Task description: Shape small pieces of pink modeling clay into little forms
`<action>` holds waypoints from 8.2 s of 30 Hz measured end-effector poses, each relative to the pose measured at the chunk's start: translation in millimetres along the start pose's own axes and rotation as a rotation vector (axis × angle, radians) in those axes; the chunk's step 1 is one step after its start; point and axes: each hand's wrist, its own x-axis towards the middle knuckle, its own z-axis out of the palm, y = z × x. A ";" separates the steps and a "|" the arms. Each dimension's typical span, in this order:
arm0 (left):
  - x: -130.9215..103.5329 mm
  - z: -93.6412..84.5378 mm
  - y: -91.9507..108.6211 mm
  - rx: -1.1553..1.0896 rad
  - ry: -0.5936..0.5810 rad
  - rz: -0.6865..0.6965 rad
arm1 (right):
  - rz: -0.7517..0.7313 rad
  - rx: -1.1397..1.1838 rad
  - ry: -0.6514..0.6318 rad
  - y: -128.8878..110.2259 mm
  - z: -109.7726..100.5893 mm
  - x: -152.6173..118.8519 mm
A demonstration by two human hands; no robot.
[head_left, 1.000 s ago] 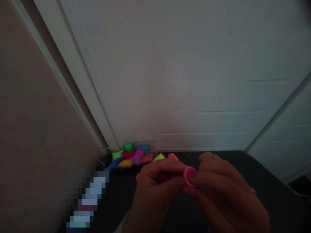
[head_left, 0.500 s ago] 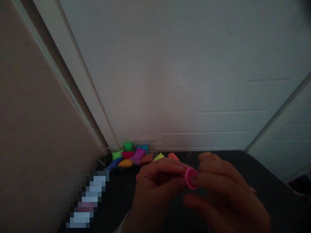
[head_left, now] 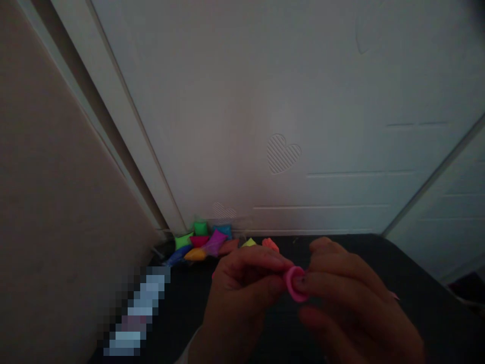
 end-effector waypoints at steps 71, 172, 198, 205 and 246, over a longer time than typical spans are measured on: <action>-3.6 -1.3 -0.1 0.061 0.053 -0.019 | 0.012 0.014 -0.090 2.7 -3.4 1.1; 0.3 -7.9 -2.7 0.141 -0.176 0.139 | 0.065 0.094 -0.103 -1.2 -6.5 -4.7; -4.6 -7.1 -0.7 0.131 -0.049 0.041 | 0.047 0.039 -0.034 -1.8 -3.6 -4.9; -3.9 -6.1 0.5 0.142 -0.053 -0.094 | 0.062 0.039 -0.077 -0.6 -6.1 -5.8; -1.8 -11.6 5.7 0.362 0.056 0.047 | 0.031 0.017 -0.130 4.3 -6.1 -6.7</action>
